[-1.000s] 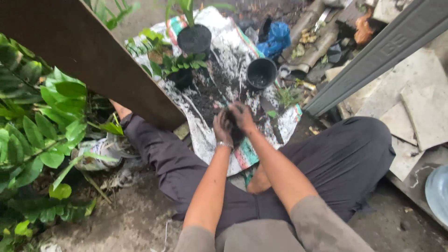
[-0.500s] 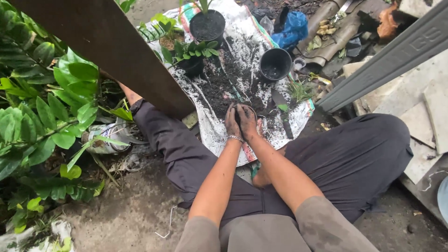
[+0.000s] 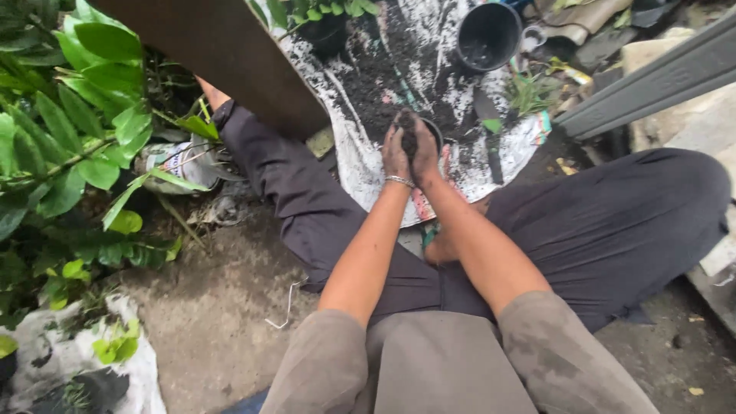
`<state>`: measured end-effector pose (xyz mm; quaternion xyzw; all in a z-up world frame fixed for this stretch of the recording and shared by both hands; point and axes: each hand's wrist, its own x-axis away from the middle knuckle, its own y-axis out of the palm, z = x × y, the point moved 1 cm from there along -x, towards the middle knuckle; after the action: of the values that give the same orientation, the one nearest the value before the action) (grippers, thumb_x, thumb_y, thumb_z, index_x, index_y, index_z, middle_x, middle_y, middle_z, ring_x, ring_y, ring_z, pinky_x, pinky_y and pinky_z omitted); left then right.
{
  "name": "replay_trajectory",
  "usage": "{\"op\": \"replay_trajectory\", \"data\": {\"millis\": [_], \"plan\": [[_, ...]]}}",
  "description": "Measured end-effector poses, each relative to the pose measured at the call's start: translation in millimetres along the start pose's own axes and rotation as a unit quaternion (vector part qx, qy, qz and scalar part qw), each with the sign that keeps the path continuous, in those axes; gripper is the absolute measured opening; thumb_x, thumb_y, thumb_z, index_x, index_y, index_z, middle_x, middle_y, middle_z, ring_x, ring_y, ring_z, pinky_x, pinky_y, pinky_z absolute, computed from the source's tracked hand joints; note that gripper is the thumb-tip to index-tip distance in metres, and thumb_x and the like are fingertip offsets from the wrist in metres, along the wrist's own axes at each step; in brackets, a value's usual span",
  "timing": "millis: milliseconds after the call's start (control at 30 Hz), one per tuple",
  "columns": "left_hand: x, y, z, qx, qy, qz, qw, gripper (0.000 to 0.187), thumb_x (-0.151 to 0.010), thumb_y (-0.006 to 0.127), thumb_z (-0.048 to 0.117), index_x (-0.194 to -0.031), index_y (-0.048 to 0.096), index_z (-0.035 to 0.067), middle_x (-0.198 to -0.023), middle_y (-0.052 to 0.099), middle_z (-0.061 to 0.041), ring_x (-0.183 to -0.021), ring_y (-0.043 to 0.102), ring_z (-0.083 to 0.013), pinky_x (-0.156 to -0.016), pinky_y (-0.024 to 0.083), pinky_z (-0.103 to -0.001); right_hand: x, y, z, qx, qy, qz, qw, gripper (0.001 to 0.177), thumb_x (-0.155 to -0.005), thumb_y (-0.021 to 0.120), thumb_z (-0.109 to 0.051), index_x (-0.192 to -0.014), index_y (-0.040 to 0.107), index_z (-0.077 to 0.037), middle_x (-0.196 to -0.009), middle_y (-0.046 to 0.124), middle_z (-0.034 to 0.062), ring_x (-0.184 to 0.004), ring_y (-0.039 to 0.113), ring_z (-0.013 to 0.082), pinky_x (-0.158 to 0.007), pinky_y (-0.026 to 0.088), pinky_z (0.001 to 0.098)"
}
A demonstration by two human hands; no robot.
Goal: The person scoops soil from a large pile onto a tarp and fills a small black plastic pot. They use their hands to pack the soil down firmly inside the pot and then place a small green plant into the soil.
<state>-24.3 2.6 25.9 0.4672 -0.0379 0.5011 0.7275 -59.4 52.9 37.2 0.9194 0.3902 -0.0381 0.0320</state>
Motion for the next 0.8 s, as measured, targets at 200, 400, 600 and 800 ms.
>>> {"op": "replay_trajectory", "data": {"millis": [200,400,600,800], "plan": [[2,3,-3,0.019,0.001,-0.013,1.000,0.072,-0.099,0.036,0.063,-0.153,0.045,0.015,-0.157,0.045,-0.013,-0.144,0.043,-0.0320,-0.122,0.034,-0.048,8,0,26,0.113,-0.025,-0.002,0.993,0.052,-0.113,0.025,-0.024,-0.153,0.039,0.006,-0.152,0.050,0.0292,-0.148,0.039,0.0413,-0.130,0.017,0.0491],[4,3,-2,0.038,-0.007,-0.032,0.999,0.074,-0.099,0.035,0.062,-0.154,0.042,0.013,-0.157,0.044,-0.015,-0.143,0.043,-0.0324,-0.122,0.034,-0.048,-3,0,82,0.238,-0.067,-0.014,0.969,0.055,-0.111,0.047,-0.021,-0.158,0.030,0.002,-0.157,0.046,0.0247,-0.150,0.038,0.0379,-0.131,0.017,0.0485],[10,12,8,0.058,-0.006,-0.078,0.995,0.076,-0.100,0.033,0.062,-0.156,0.039,0.011,-0.158,0.043,-0.016,-0.143,0.043,-0.0327,-0.122,0.035,-0.048,0,10,-55,0.080,0.126,0.021,0.989,0.071,-0.108,0.024,-0.055,-0.157,0.038,-0.006,-0.158,0.043,0.0182,-0.151,0.037,0.0319,-0.132,0.015,0.0470],[5,12,10,0.080,-0.013,-0.090,0.993,0.079,-0.100,0.032,0.062,-0.158,0.036,0.009,-0.158,0.042,-0.017,-0.142,0.043,-0.0330,-0.121,0.036,-0.048,-13,3,-63,-0.003,0.098,0.080,0.992,0.070,-0.104,0.025,-0.060,-0.131,0.071,-0.015,-0.137,0.067,0.0101,-0.135,0.059,0.0261,-0.126,0.027,0.0424]]}}
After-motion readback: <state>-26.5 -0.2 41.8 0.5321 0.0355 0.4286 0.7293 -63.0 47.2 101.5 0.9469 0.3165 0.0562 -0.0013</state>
